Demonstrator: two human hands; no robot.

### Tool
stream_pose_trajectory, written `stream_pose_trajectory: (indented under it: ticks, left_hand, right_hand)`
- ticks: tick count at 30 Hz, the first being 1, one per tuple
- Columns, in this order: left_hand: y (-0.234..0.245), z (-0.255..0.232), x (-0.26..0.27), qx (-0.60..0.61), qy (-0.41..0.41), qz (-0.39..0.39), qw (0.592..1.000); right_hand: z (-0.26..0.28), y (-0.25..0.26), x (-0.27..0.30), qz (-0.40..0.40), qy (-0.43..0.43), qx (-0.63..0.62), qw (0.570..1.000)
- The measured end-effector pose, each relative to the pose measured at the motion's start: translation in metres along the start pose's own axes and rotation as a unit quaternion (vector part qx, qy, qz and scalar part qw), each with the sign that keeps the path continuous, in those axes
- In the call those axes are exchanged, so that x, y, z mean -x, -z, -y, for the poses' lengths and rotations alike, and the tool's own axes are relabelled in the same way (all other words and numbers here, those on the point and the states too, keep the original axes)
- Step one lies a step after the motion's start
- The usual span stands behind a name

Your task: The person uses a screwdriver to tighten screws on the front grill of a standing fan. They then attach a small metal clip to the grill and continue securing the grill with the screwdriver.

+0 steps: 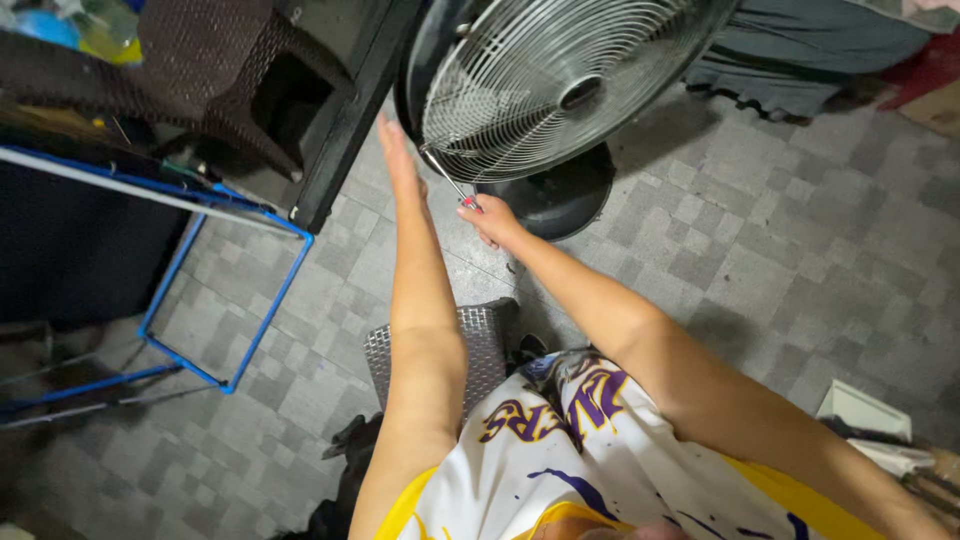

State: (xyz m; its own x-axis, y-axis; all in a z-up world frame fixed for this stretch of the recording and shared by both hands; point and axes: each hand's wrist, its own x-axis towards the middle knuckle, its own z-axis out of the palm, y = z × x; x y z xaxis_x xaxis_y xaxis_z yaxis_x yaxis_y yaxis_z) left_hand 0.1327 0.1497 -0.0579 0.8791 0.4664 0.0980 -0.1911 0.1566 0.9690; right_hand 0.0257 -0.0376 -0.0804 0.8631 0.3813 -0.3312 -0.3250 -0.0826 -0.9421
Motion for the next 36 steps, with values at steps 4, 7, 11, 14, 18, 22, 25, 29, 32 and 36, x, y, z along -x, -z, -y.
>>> stream_pose_trajectory:
  ticks: [4,7,11,14,18,22,25,29,32,36]
  left_hand:
    - [0.012,-0.018,0.046,0.005,0.078,-0.099,0.992]
    - [0.012,-0.024,0.092,0.005,0.175,-0.128,0.976]
    - [-0.013,-0.031,0.146,0.043,0.259,-0.071,0.962]
    - [-0.036,-0.04,0.173,0.105,0.291,0.097,0.946]
    - [-0.042,-0.048,0.186,0.138,0.345,0.052,0.927]
    - [-0.044,-0.045,0.203,0.126,0.37,0.102,0.915]
    - [-0.047,-0.036,0.224,0.16,0.41,0.142,0.887]
    - [-0.058,-0.022,0.259,0.128,0.392,0.173,0.894]
    - [-0.075,-0.011,0.279,0.128,0.362,0.183,0.905]
    - [-0.105,0.001,0.29,0.155,0.355,0.149,0.91]
  right_hand:
    - [0.008,0.015,-0.002,0.009,0.003,0.079,0.997]
    - [0.015,0.015,0.003,0.018,-0.009,0.076,0.997]
    - [0.02,0.014,0.009,0.046,0.001,0.024,0.999]
    - [0.026,0.01,0.012,0.025,-0.029,0.068,0.997]
    - [0.026,0.021,0.026,0.028,0.01,0.106,0.994]
    - [0.016,0.017,0.057,-0.023,0.039,0.17,0.984]
    - [0.0,0.03,0.088,-0.045,0.104,0.258,0.959]
    - [-0.016,0.05,0.126,-0.044,0.163,0.285,0.943]
    - [-0.027,0.075,0.144,-0.039,0.181,0.276,0.943]
    - [-0.03,0.127,0.144,-0.015,0.196,0.288,0.937]
